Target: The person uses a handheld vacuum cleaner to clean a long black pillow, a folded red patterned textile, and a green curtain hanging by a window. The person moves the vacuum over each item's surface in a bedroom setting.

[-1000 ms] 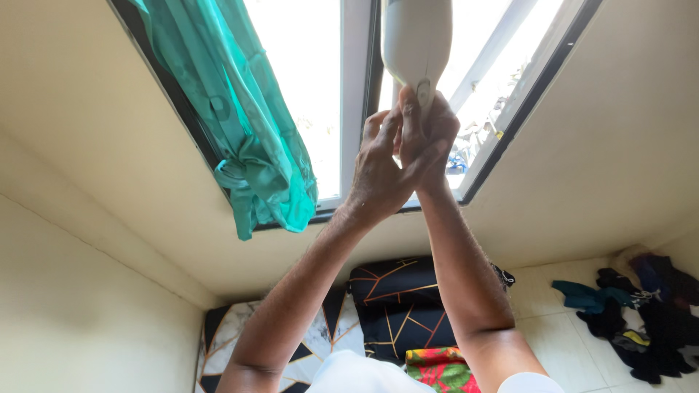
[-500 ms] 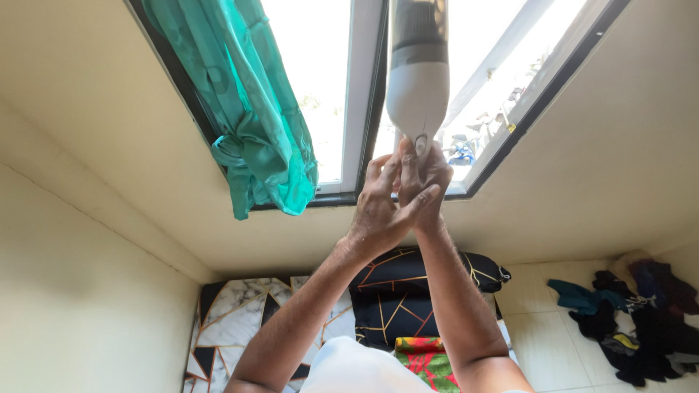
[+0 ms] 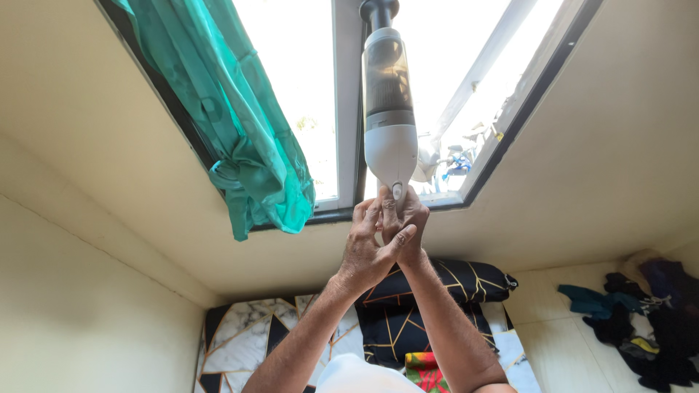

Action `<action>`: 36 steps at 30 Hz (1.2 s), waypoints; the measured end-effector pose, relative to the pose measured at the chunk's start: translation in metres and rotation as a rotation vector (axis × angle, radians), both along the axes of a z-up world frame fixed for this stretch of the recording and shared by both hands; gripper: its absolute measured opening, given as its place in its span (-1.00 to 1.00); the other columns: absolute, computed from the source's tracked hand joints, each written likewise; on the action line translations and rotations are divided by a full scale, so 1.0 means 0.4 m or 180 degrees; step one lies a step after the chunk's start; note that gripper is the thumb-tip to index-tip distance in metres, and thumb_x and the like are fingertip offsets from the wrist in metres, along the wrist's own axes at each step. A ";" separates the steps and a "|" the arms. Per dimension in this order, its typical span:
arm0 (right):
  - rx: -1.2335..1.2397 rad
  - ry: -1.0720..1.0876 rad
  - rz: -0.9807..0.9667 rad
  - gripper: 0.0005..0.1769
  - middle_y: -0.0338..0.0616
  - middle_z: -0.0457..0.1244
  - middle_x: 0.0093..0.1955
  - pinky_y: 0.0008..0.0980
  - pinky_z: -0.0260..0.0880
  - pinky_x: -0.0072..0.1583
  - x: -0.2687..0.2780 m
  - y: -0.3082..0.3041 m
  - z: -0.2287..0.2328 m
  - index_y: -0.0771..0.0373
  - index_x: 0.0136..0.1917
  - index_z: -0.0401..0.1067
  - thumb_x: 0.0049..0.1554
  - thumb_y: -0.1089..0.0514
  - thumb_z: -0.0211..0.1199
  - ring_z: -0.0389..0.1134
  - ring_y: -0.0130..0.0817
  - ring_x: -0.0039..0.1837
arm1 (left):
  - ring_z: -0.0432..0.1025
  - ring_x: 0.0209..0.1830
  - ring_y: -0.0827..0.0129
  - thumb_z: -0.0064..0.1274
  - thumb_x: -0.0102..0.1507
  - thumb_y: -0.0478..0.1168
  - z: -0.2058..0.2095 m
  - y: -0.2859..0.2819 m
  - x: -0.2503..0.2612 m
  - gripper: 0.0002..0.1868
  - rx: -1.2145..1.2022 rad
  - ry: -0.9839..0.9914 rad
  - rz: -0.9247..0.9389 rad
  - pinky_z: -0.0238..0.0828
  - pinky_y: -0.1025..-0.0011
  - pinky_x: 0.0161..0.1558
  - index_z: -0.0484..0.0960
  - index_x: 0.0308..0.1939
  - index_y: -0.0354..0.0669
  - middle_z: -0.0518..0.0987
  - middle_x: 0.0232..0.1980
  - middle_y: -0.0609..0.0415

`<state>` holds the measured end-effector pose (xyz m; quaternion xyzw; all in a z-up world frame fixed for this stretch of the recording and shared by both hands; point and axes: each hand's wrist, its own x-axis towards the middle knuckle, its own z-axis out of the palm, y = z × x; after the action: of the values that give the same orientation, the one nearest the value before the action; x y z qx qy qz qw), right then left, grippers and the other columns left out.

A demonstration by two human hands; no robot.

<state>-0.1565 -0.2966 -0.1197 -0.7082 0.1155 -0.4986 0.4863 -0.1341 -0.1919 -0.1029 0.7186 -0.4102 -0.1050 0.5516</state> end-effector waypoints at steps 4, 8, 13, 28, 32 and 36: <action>0.0015 0.0115 -0.0087 -0.63 -0.24 0.31 -0.43 -0.53 0.39 -0.40 -0.010 0.016 -0.043 0.33 -0.08 0.42 0.35 -0.04 0.13 0.36 -0.58 -0.41 | 0.37 0.34 0.00 0.14 0.31 0.10 -0.054 0.015 -0.004 -0.09 -0.0113 -0.0342 0.0024 0.58 0.19 0.16 0.13 0.55 -0.31 0.26 0.34 -0.26; 0.0075 0.0139 -0.0079 -0.66 -0.24 0.28 -0.44 -0.52 0.32 -0.40 -0.028 0.030 -0.094 0.34 -0.08 0.41 0.36 0.00 0.14 0.32 -0.58 -0.42 | 0.37 0.33 0.01 0.16 0.30 0.09 -0.110 0.029 -0.017 -0.12 -0.0086 -0.0171 -0.0063 0.60 0.21 0.15 0.18 0.52 -0.35 0.26 0.32 -0.27; 0.0020 0.0225 -0.0105 -0.67 -0.26 0.29 -0.42 -0.53 0.35 -0.37 -0.047 0.048 -0.146 0.33 -0.09 0.39 0.37 0.02 0.14 0.35 -0.58 -0.39 | 0.38 0.32 0.04 0.16 0.29 0.10 -0.157 0.046 -0.031 -0.14 0.0031 0.0048 -0.0100 0.59 0.22 0.16 0.21 0.49 -0.33 0.27 0.32 -0.25; 0.0360 0.0762 -0.0013 -0.70 -0.19 0.31 -0.40 -0.50 0.40 -0.36 -0.112 0.097 -0.341 0.36 -0.12 0.36 0.32 0.07 0.17 0.39 -0.52 -0.39 | 0.37 0.29 0.07 0.22 0.30 0.03 -0.358 0.099 -0.073 -0.23 0.0171 0.0217 -0.0176 0.47 0.19 0.24 0.26 0.42 -0.32 0.29 0.28 -0.20; 0.0282 0.1016 -0.0081 -0.69 -0.15 0.32 -0.41 -0.45 0.45 -0.35 -0.128 0.100 -0.402 0.35 -0.12 0.35 0.31 0.05 0.17 0.43 -0.46 -0.39 | 0.39 0.26 0.09 0.24 0.27 0.04 -0.418 0.107 -0.075 -0.25 0.0416 0.0381 -0.0277 0.48 0.18 0.22 0.29 0.38 -0.29 0.30 0.24 -0.17; 0.0217 0.1120 -0.0127 -0.67 -0.08 0.34 -0.36 -0.38 0.46 -0.30 -0.146 0.106 -0.471 0.37 -0.12 0.35 0.32 0.03 0.17 0.46 -0.37 -0.33 | 0.40 0.23 0.08 0.27 0.23 0.07 -0.475 0.111 -0.080 -0.20 0.0549 0.0532 -0.0296 0.48 0.16 0.20 0.28 0.35 -0.31 0.30 0.24 -0.18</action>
<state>-0.2151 -0.2542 -0.3079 -0.7652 0.2297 -0.3724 0.4723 -0.1661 -0.1475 -0.2928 0.7323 -0.3852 -0.2249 0.5146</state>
